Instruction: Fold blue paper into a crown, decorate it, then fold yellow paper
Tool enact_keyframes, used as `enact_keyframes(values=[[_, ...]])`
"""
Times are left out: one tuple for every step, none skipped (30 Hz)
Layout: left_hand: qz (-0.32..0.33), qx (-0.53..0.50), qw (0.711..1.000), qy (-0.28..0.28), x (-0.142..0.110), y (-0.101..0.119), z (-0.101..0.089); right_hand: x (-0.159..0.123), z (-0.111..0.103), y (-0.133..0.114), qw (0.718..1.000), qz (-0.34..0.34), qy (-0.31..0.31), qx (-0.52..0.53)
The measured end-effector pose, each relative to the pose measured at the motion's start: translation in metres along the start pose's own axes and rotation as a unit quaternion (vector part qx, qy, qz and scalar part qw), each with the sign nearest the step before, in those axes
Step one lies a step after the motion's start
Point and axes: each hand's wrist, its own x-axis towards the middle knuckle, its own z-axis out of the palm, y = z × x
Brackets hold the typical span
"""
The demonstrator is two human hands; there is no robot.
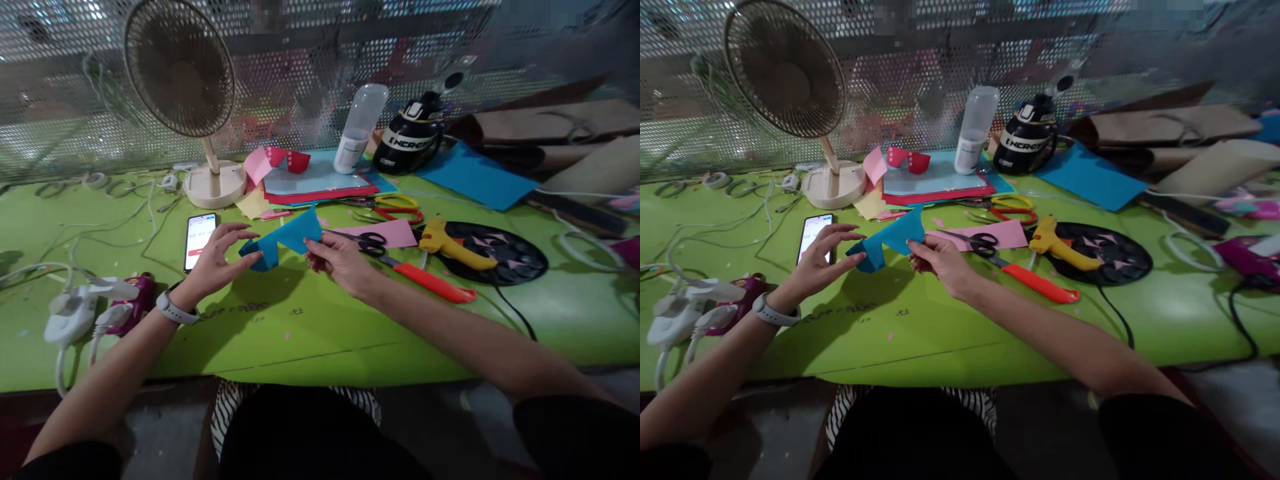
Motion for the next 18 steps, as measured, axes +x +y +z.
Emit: enact_keyframes(values=[[0.007, 0.012, 1.0, 0.002, 0.0, -0.005, 0.002, 0.001, 0.001, 0.002, 1.0, 0.009, 0.002, 0.003], [0.011, 0.019, 1.0, 0.004, 0.001, -0.009, 0.003, 0.002, 0.001, 0.003, 1.0, 0.019, 0.003, 0.006], [0.011, 0.02, 1.0, 0.004, 0.003, -0.014, 0.004, 0.003, 0.002, 0.004, 0.999, 0.031, 0.004, 0.007], [0.008, 0.018, 1.0, 0.004, 0.004, -0.018, 0.005, 0.003, 0.002, 0.004, 0.999, 0.044, 0.005, 0.009], [0.002, 0.013, 1.0, 0.001, 0.006, -0.021, 0.006, 0.004, 0.003, 0.004, 0.998, 0.059, 0.006, 0.008], [-0.004, 0.009, 1.0, -0.003, 0.008, -0.025, 0.006, 0.003, 0.003, 0.004, 0.997, 0.075, 0.006, 0.003], [-0.012, 0.007, 1.0, -0.007, 0.01, -0.028, 0.005, 0.002, 0.002, 0.003, 0.996, 0.091, 0.004, -0.006], [-0.02, 0.008, 1.0, -0.011, 0.011, -0.03, 0.005, 0.001, 0.001, 0.002, 0.994, 0.106, 0.0, -0.021], [-0.026, 0.012, 0.999, -0.013, 0.012, -0.033, 0.005, 0.0, 0.0, 0.001, 0.992, 0.119, -0.007, -0.039], [-0.032, 0.017, 0.999, -0.014, 0.013, -0.035, 0.005, -0.001, -0.001, 0.0, 0.99, 0.124, -0.015, -0.057], [-0.038, 0.022, 0.999, -0.012, 0.014, -0.038, 0.005, -0.001, -0.003, 0.0, 0.989, 0.123, -0.024, -0.072], [-0.042, 0.029, 0.999, -0.009, 0.014, -0.04, 0.005, -0.002, -0.006, 0.0, 0.989, 0.116, -0.034, -0.085], [-0.044, 0.036, 0.998, -0.005, 0.013, -0.042, 0.006, -0.002, -0.008, 0.0, 0.989, 0.104, -0.042, -0.094], [-0.044, 0.044, 0.998, -0.001, 0.013, -0.044, 0.007, -0.001, -0.011, 0.0, 0.989, 0.092, -0.051, -0.101], [-0.042, 0.052, 0.998, 0.003, 0.013, -0.045, 0.007, -0.001, -0.013, 0.0, 0.989, 0.081, -0.058, -0.107], [-0.037, 0.058, 0.998, 0.006, 0.012, -0.046, 0.008, 0.0, -0.015, 0.0, 0.989, 0.077, -0.061, -0.113], [-0.032, 0.063, 0.997, 0.007, 0.012, -0.046, 0.009, 0.001, -0.016, -0.001, 0.988, 0.077, -0.06, -0.116], [-0.027, 0.066, 0.997, 0.008, 0.011, -0.046, 0.01, 0.001, -0.016, -0.001, 0.988, 0.081, -0.057, -0.117]])
